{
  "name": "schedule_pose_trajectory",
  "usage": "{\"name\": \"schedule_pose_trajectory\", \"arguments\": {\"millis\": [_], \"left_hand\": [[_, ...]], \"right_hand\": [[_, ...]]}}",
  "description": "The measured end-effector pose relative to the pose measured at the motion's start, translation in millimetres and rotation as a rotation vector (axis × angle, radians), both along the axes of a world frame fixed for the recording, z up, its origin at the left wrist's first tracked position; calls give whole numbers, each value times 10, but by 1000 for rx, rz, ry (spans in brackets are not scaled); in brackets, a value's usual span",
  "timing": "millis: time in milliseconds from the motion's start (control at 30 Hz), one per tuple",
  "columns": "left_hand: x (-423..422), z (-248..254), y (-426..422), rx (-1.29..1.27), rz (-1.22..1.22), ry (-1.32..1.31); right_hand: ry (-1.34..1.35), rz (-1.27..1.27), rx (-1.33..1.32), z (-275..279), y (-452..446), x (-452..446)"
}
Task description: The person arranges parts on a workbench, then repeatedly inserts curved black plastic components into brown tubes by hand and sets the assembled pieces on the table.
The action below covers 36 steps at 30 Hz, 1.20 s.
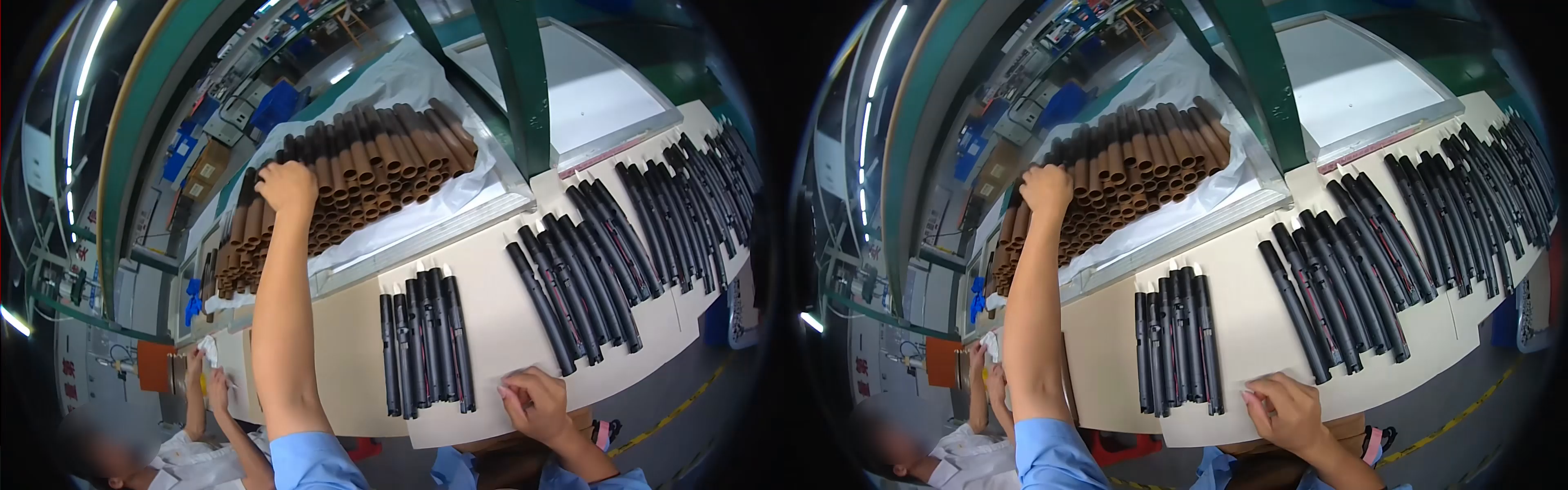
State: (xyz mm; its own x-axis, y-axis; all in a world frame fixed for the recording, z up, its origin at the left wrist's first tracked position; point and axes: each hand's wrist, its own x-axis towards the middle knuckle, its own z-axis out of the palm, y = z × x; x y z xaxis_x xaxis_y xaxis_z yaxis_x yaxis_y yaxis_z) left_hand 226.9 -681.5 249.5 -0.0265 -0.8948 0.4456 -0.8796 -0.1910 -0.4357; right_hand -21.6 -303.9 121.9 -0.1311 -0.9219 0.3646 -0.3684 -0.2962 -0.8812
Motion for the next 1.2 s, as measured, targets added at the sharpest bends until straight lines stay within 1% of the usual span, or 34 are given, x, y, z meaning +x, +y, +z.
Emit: {"name": "schedule_pose_trajectory", "arguments": {"millis": [33, 133, 367, 400, 500, 600, 700, 733, 767, 833, 900, 967, 1033, 1100, 1133, 1167, 1200], "left_hand": [[12, -17, -15, -26, 9, -33], [-62, 50, 39, -37, 55, 10], [-37, 105, 35, -15, 200, 195], [-45, 106, 36, -10, 213, 189], [-89, 148, 98, -16, 186, 176], [6, 162, 155, -93, 140, 142], [51, 417, 410, -128, 100, 225], [82, 528, 562, -98, 68, 289], [93, 602, 739, -159, 78, 334], [199, 687, 1239, -207, -59, 420], [486, 528, 1697, -185, -388, 1038], [429, 336, 2422, -157, -523, 1388], [436, -116, 3031, -190, -536, 1822], [279, -523, 3532, -124, -600, 2278], [257, -780, 3730, -147, -572, 2444], [217, -1028, 3864, -169, -539, 2613], [132, -1219, 3933, -232, -462, 2705]], "right_hand": [[1, -3, -9, -12, -6, -2], [10, 0, -27, -40, -6, -1], [34, -7, -38, -46, 1, -12], [39, -10, -45, -44, -1, -12], [37, -18, -58, -35, -3, -15], [31, -20, -60, -21, 3, -13], [11, -29, -53, -3, 24, -13], [14, -29, -60, 1, 27, -16], [16, -28, -64, 5, 28, -19], [2, -26, -79, 3, 54, -22], [-35, -28, -113, -11, 52, -13], [-41, 0, -73, -46, 72, -16], [-20, 4, -77, -11, 39, -5], [18, -1, -81, 49, 61, 56], [94, 46, -16, 99, 92, 68], [153, 78, -56, 159, 110, 104], [212, 109, -97, 229, 119, 165]]}}
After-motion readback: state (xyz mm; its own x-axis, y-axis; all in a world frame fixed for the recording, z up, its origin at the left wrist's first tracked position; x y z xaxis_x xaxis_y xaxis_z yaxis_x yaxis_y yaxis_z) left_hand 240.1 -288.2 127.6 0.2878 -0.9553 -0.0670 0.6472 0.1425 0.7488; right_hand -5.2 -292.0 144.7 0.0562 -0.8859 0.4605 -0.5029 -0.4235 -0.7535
